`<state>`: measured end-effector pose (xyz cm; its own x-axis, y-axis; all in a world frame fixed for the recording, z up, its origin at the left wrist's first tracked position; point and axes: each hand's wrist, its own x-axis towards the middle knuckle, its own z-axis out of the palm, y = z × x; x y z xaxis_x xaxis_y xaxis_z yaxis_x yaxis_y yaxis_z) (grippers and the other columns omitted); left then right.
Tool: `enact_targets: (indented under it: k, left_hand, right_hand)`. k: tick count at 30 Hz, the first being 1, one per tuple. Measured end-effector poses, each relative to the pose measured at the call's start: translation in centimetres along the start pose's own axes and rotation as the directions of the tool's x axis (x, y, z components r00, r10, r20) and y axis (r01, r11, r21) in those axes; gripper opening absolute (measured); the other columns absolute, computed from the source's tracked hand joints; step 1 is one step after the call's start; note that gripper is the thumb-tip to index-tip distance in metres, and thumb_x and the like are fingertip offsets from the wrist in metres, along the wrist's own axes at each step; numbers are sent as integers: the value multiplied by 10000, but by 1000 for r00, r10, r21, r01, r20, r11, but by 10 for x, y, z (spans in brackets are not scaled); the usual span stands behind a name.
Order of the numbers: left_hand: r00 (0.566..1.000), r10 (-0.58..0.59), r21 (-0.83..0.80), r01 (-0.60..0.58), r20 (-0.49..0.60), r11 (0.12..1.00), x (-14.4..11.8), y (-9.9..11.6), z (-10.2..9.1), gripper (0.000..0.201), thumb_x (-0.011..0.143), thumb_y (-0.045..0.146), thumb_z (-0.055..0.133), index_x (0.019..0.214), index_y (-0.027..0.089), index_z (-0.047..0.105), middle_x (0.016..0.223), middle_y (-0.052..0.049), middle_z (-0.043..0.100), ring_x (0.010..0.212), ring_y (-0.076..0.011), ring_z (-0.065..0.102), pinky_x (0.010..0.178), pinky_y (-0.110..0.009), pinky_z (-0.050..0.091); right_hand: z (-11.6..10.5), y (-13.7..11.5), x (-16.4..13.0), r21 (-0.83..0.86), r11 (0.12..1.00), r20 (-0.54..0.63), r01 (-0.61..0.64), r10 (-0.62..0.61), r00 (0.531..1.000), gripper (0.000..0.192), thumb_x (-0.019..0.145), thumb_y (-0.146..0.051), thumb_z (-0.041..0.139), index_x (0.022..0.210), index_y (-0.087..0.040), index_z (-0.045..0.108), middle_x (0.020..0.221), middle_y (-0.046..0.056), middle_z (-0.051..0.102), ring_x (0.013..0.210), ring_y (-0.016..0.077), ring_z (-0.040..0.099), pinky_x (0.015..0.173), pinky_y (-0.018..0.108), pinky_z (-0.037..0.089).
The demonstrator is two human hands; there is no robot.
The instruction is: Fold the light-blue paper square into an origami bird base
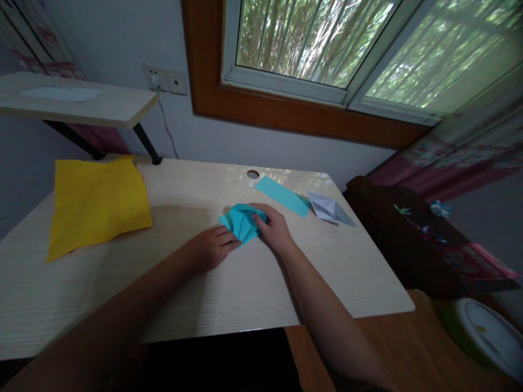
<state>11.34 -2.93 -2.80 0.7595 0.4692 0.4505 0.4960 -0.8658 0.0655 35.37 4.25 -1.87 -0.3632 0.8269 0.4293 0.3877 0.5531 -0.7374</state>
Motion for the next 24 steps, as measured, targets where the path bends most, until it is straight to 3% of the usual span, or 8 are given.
enact_targets:
  k: [7, 12, 18, 22, 24]
  left_hand:
    - [999, 31, -48, -32, -5, 998, -2, 2, 0, 347, 945, 76, 552, 1266, 147, 664, 1124, -124, 726, 1033, -235, 652, 907, -402, 577]
    - [1000, 28, -68, -27, 10, 997, -3, 2, -1, 409, 904, 52, 556, 1294, 141, 643, 1175, -123, 712, 1024, -238, 649, 901, -400, 578]
    - [997, -81, -182, 77, -13, 980, -2, 3, -12, 432, 959, 126, 505, 1377, 210, 574, 1294, -118, 654, 1086, -212, 662, 931, -374, 580]
    - [967, -208, -282, 161, -144, 946, -5, -1, -18, 317, 981, 175, 510, 1292, 225, 538, 1196, -96, 635, 1016, -181, 660, 876, -344, 586]
    - [910, -306, -300, 220, -280, 928, -7, -5, -19, 247, 959, 196, 568, 1199, 233, 524, 1081, -61, 604, 902, -162, 634, 821, -341, 581]
  right_hand:
    - [1, 4, -2, -3, 996, -24, -87, 87, 996, 273, 970, -438, 585, 1070, -243, 748, 1120, 63, 770, 1021, 267, 710, 943, 441, 556]
    - [1, 3, -2, -28, 1000, 36, -12, 13, 999, 267, 982, -380, 578, 1184, -274, 718, 1190, 49, 753, 1103, 250, 696, 1004, 446, 530]
    - [3, 4, -2, -53, 997, 73, 54, -50, 996, 281, 983, -316, 567, 1232, -294, 697, 1216, 49, 740, 1136, 228, 684, 1022, 438, 527]
    - [3, 0, -3, -56, 995, 83, 87, -82, 993, 287, 976, -276, 571, 1237, -285, 691, 1213, 59, 737, 1134, 223, 683, 1024, 434, 530]
    - [3, -2, -4, -61, 993, 92, 100, -94, 991, 287, 976, -267, 570, 1236, -284, 690, 1212, 62, 735, 1131, 223, 684, 1026, 435, 531]
